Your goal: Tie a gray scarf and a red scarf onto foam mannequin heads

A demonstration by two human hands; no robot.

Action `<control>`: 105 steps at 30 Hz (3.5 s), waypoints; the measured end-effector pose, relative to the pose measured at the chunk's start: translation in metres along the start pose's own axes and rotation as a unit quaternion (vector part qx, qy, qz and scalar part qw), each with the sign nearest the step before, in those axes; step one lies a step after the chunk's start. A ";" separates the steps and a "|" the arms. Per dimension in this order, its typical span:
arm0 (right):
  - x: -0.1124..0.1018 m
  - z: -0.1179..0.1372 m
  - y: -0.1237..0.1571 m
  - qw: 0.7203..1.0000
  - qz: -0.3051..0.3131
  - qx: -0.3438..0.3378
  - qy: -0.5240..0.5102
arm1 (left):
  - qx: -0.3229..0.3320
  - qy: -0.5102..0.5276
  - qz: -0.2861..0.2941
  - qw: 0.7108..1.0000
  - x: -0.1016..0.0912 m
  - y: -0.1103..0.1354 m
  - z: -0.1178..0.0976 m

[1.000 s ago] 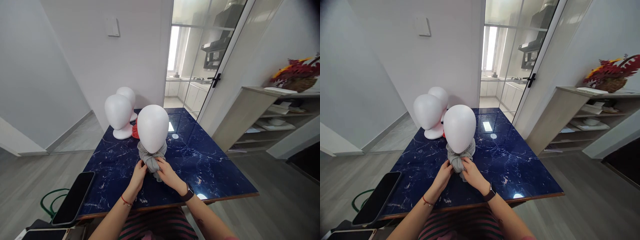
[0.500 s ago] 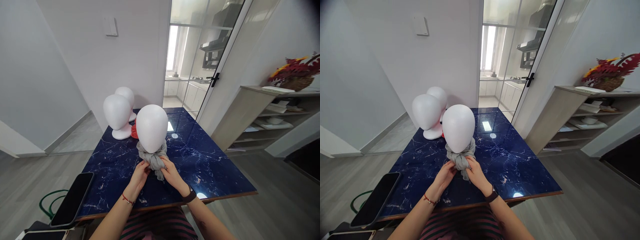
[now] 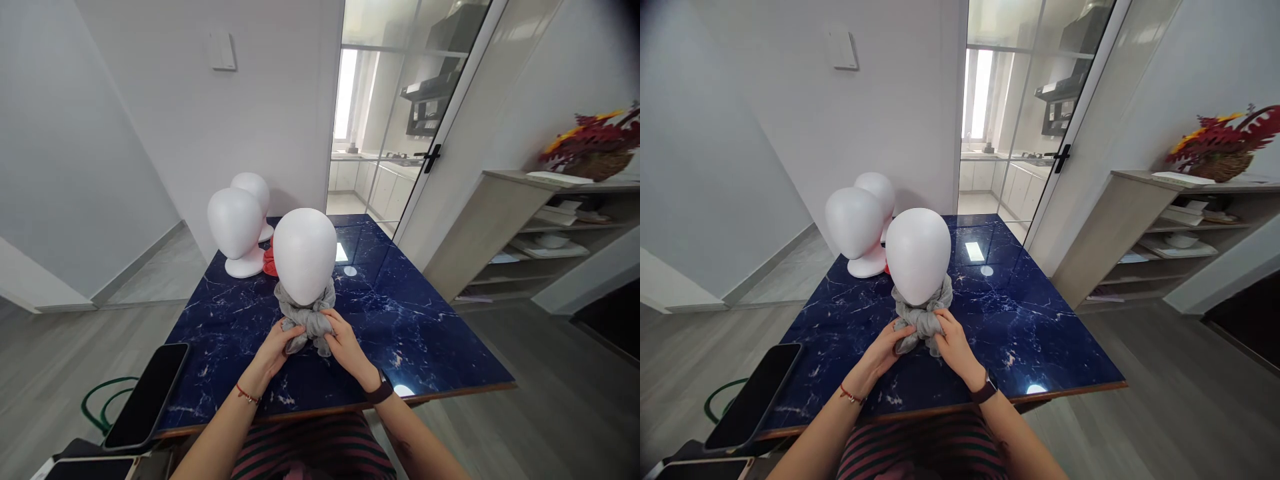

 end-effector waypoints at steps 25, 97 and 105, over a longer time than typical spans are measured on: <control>-0.006 -0.013 -0.005 0.997 -0.062 0.033 -0.004 | -0.020 -0.156 -0.013 0.988 -0.021 -0.004 -0.019; 0.001 -0.034 -0.012 0.962 -0.129 0.204 -0.130 | 0.227 -0.197 -0.130 0.945 -0.002 -0.012 -0.022; 0.006 -0.032 -0.002 0.948 -0.106 0.246 -0.172 | 0.234 -0.247 -0.198 0.919 -0.029 -0.015 -0.011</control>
Point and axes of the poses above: each hand's wrist, its own y-axis away from the middle knuckle, its own x-axis out of the palm, z = x × y, the point moved 2 cm from there along -y, towards the middle knuckle, and after that the axes turned 6 degrees about -x, right-handed, at the moved point
